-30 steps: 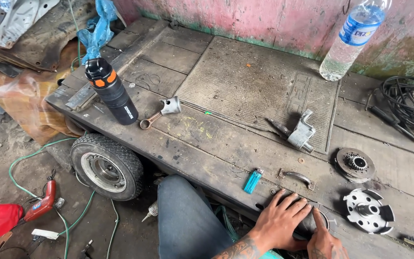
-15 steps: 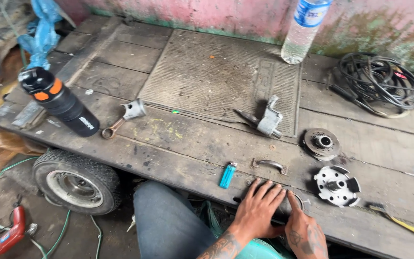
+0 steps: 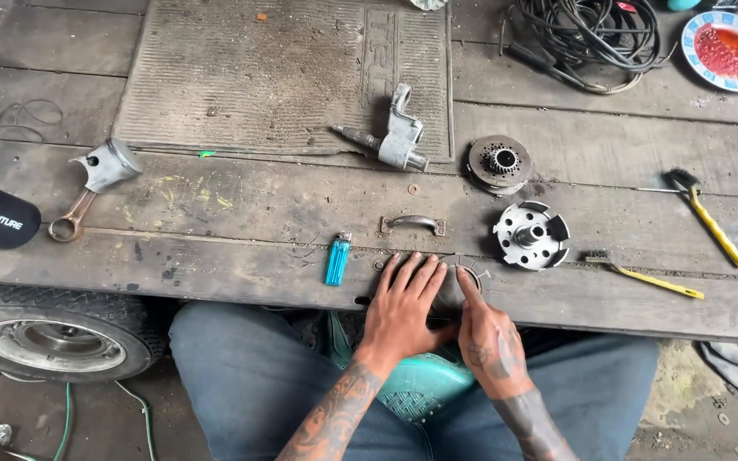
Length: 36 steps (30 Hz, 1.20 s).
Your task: A person is sitting on the floor, attempting to fit a metal ring onto a motorcycle clutch component on a wooden workbench.
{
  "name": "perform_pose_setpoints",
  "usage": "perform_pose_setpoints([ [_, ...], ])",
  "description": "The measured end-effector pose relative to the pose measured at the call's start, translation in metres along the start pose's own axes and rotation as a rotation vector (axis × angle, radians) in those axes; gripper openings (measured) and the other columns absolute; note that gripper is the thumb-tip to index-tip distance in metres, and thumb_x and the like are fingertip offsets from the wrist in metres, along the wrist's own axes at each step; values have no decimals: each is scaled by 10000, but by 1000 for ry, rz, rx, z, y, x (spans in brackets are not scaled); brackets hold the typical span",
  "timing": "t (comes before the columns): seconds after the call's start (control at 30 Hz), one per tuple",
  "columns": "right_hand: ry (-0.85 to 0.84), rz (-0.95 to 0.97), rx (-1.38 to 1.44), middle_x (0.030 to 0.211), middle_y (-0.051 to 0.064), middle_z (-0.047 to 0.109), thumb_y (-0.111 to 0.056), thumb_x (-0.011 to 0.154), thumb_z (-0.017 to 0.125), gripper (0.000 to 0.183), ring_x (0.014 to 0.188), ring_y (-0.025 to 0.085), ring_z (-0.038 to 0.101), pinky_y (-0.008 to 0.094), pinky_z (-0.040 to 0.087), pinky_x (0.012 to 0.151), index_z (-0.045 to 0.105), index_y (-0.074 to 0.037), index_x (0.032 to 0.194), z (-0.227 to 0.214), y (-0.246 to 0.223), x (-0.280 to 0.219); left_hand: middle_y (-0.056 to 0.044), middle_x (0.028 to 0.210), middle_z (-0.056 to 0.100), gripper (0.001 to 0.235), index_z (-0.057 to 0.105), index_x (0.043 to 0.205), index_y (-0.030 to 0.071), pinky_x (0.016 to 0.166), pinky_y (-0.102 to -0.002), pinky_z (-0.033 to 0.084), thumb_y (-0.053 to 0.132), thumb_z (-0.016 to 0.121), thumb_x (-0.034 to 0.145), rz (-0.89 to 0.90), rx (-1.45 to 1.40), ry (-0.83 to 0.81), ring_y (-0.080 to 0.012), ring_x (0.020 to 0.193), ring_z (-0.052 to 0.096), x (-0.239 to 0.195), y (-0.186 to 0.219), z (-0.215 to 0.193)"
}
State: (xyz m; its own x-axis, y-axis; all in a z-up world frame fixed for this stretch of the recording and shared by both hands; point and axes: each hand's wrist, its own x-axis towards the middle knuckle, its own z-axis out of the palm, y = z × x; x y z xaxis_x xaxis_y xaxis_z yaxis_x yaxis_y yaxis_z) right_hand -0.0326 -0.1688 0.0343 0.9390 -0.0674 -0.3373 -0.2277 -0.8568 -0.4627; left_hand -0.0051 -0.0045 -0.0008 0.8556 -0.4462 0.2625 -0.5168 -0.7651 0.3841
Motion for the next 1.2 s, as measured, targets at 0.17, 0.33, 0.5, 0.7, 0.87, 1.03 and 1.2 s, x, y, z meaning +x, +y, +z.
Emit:
perform_pose_setpoints([
  [0.17, -35, 36, -17, 856, 215, 736, -220, 981, 417, 625, 839, 508, 670, 565, 520, 752, 397, -388, 1582, -7, -9, 3, -115, 1561, 513, 775, 499, 1514, 75, 1268, -519, 212, 490, 590, 865, 2, 22, -20, -319, 1458, 428, 1, 0, -2],
  [0.33, -90, 85, -59, 874, 220, 739, -229, 978, 406, 654, 858, 511, 676, 566, 526, 791, 353, -429, 1599, -8, -12, 5, -112, 1569, 505, 784, 491, 1521, 80, 1272, -525, 208, 468, 603, 849, 5, 34, -27, -322, 1463, 423, 0, -1, 0],
  [0.5, -100, 104, -143, 907, 184, 738, -239, 972, 414, 678, 864, 503, 686, 573, 532, 814, 318, -457, 1607, -5, -14, 5, -120, 1568, 504, 775, 488, 1520, 76, 1270, -536, 209, 418, 628, 839, 9, 23, -41, -333, 1466, 419, -1, -3, 2],
  [0.7, -108, 148, -308, 952, 156, 767, -259, 956, 435, 689, 888, 457, 728, 527, 557, 809, 320, -450, 1607, -7, -27, 7, -135, 1546, 531, 867, 499, 1515, 54, 1253, -550, 263, 510, 673, 798, 29, 31, 16, -347, 1444, 459, -2, -4, 2],
  [0.87, -251, 202, -418, 1073, 189, 777, -249, 925, 447, 745, 998, 444, 750, 526, 574, 867, 275, -458, 1620, -36, -52, 6, -116, 1462, 611, 841, 586, 1445, 83, 1226, -527, 330, 553, 657, 751, 25, 63, 88, -334, 1365, 541, 2, 2, -4],
  [1.03, -329, 218, -434, 1155, 329, 773, -214, 942, 415, 715, 1066, 545, 747, 577, 562, 923, 316, -411, 1622, -46, -77, 6, -34, 1499, 643, 942, 582, 1465, 159, 1297, -478, 357, 761, 573, 740, -73, 189, 101, -251, 1392, 610, -7, 4, -1],
  [1.2, -82, 151, -654, 1006, 242, 876, -327, 1002, 464, 680, 885, 447, 868, 473, 651, 746, 426, -527, 1650, -12, -29, 22, 48, 1551, 633, 1020, 523, 1497, 204, 1343, -446, 410, 869, 396, 734, -59, 268, 107, -184, 1488, 620, -8, -2, 19],
])
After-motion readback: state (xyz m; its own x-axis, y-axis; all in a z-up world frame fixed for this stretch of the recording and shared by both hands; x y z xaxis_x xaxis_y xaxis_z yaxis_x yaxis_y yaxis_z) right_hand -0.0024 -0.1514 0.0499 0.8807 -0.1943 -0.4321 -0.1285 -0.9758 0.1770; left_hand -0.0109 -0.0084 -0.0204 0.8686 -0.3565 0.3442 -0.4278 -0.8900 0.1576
